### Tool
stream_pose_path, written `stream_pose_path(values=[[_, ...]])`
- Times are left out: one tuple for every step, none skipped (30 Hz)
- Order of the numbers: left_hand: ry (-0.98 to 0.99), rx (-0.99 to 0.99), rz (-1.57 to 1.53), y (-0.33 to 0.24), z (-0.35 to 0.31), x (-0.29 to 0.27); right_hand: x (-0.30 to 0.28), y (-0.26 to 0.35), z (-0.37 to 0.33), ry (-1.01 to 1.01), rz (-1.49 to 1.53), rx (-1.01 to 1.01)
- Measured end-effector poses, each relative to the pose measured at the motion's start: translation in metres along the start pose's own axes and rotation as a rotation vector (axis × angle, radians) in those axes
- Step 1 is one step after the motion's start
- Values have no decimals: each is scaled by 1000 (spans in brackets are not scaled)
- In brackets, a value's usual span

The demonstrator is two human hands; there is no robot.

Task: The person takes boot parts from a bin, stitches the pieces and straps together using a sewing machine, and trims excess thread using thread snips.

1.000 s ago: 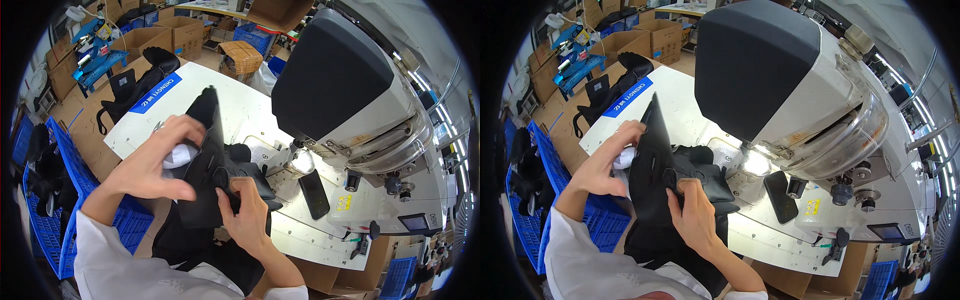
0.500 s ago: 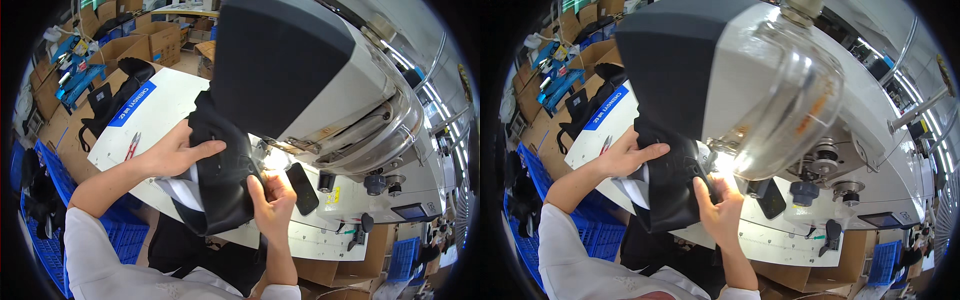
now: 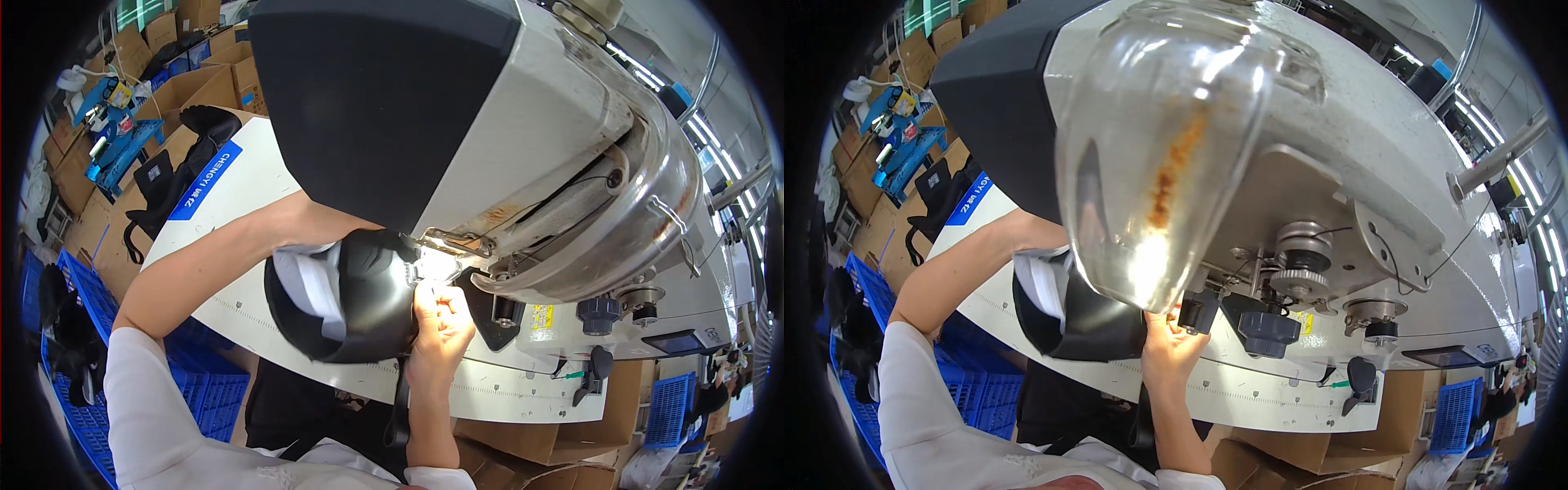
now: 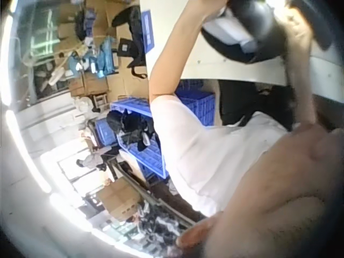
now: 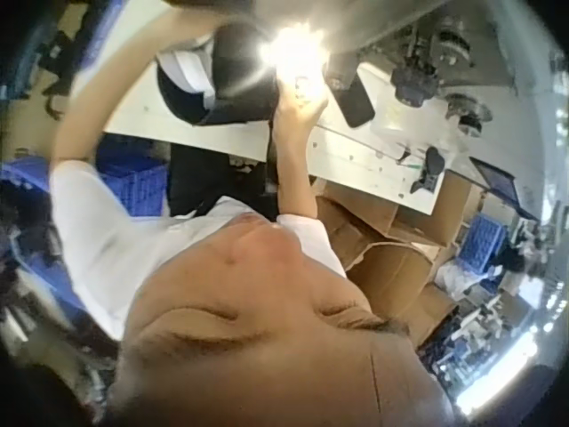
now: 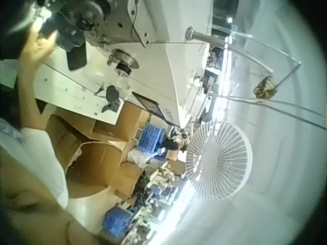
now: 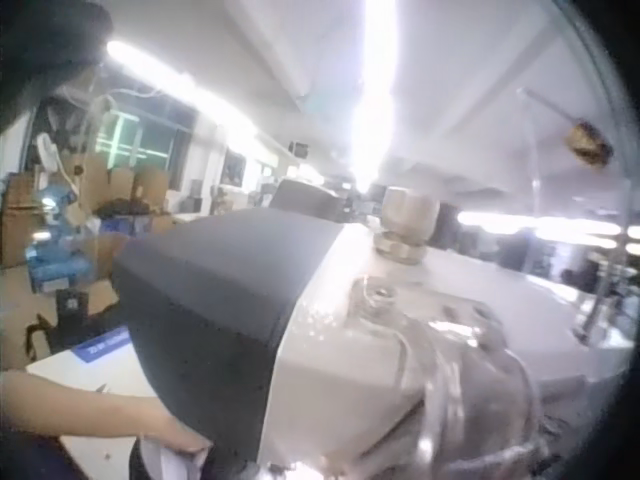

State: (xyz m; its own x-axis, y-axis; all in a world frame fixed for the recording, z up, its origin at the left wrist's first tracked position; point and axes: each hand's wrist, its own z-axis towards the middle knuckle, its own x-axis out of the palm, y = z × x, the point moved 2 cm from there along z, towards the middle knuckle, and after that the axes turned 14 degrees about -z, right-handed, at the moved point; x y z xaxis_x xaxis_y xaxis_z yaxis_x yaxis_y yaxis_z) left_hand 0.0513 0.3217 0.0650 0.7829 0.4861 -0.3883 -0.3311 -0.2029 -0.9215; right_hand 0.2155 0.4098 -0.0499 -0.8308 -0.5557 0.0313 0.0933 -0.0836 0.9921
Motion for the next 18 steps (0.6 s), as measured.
stream_pose_path(values=[[-5,9,121,-7,2,-2,4,1,-4,0,1,1],[1,85,-83,32,19,-9,8,3,-8,-43,-12,22],[-11,85,-81,32,14,-12,12,5,-11,-74,-22,37],[1,103,-68,30,17,-10,17,5,-13,-117,-2,12],[12,120,-55,28,19,-8,21,0,-13,-161,-22,-33],[24,131,-40,27,20,-8,26,-1,-17,-161,-67,-21],[34,141,-24,26,21,-8,28,1,-20,-159,-111,-8],[42,150,-7,25,21,-9,31,6,-20,-142,-80,16],[49,156,13,21,16,-11,32,6,-21,-142,-79,19],[54,161,34,17,11,-14,33,5,-22,-141,-13,22],[58,165,56,12,5,-18,34,6,-23,-138,53,25],[48,160,82,11,-5,-25,32,7,-25,-137,-10,41],[40,160,106,8,-12,-30,25,9,-23,-34,21,116],[30,159,130,5,-21,-36,18,11,-22,66,28,117],[38,172,146,1,-22,-36,9,11,-19,145,26,111],[45,185,163,-2,-24,-37,4,11,-19,172,-2,95],[51,198,179,-5,-27,-39,-3,9,-21,250,-46,51],[-121,443,234,-8,-33,-34,-11,-7,-20,279,5,70]])
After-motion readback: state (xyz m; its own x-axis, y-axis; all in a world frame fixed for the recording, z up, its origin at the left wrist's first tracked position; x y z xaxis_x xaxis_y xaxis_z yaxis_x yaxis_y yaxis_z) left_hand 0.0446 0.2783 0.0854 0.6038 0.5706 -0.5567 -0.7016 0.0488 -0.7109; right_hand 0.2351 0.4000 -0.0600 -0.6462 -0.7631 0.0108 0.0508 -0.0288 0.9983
